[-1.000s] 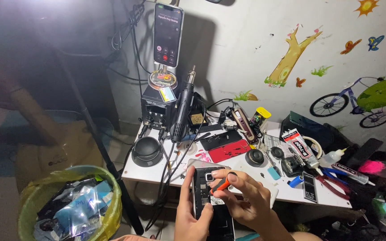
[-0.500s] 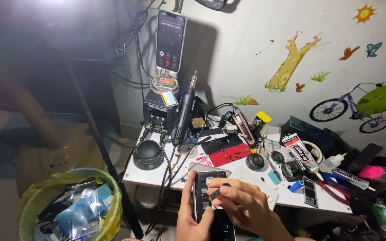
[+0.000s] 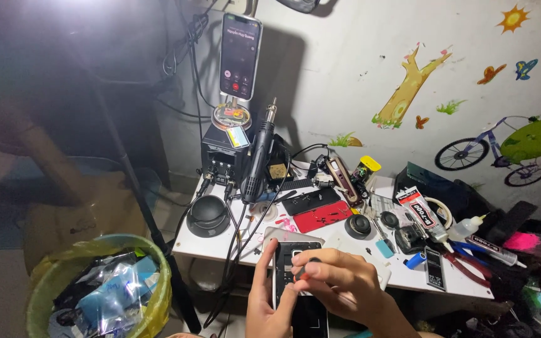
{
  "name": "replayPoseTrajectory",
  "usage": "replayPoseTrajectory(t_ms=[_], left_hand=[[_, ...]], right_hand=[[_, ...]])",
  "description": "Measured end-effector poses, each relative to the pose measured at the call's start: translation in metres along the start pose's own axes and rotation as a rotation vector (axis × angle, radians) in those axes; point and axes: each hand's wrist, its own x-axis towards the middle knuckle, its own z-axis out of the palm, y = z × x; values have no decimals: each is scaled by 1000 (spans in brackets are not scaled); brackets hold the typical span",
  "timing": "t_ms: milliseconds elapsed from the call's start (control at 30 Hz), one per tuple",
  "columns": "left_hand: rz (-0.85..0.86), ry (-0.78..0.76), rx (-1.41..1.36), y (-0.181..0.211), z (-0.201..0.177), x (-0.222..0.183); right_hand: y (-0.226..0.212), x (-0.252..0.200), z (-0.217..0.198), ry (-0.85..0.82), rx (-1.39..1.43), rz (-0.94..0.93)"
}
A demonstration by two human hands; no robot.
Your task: The person is disassembling a smartphone at a repair bench, using a screwdriver to remove screws and prying off the back cover to inspect the internal hardware.
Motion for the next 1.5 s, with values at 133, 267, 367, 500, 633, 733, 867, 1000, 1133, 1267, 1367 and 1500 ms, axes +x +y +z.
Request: replayPoseTrajectory(t_ms=[133,267,367,500,633,733,867,1000,1133,1267,1367,1500], left_hand=[[9,-1,-39,-3,1,2],[-33,-20,24,5,-2,0],[-40,-53,59,5,-3,1],[22,-62,72,2,-6,-2],[145,-108,97,-11,-13,7],[189,-109,89,-9,-12,6],[-34,-41,7,6,-5,-4],[133,-146,59,-11,-15,6],[102,-98,181,-9,-13,1],[74,-181,39,-4,-13,1],[-39,-124,15,1,-11,-5],[71,-84,129,9,-7,-10]], right_hand=[[-9,10,-5,-74,-45,-72],[-10,14,-11,-218,39,-37],[-6,16,-11,-193,115,-25],[-7,18,-11,-183,25,-54],[-23,31,-14,-159,203,29],[-26,39,-18,-163,179,-7],[-30,47,-19,-162,84,-29],[-51,72,-32,-347,115,-1],[-69,92,-38,-497,267,64],[-62,89,-34,-470,170,16],[-53,80,-28,-333,61,-87],[-62,89,-33,-460,122,-18]])
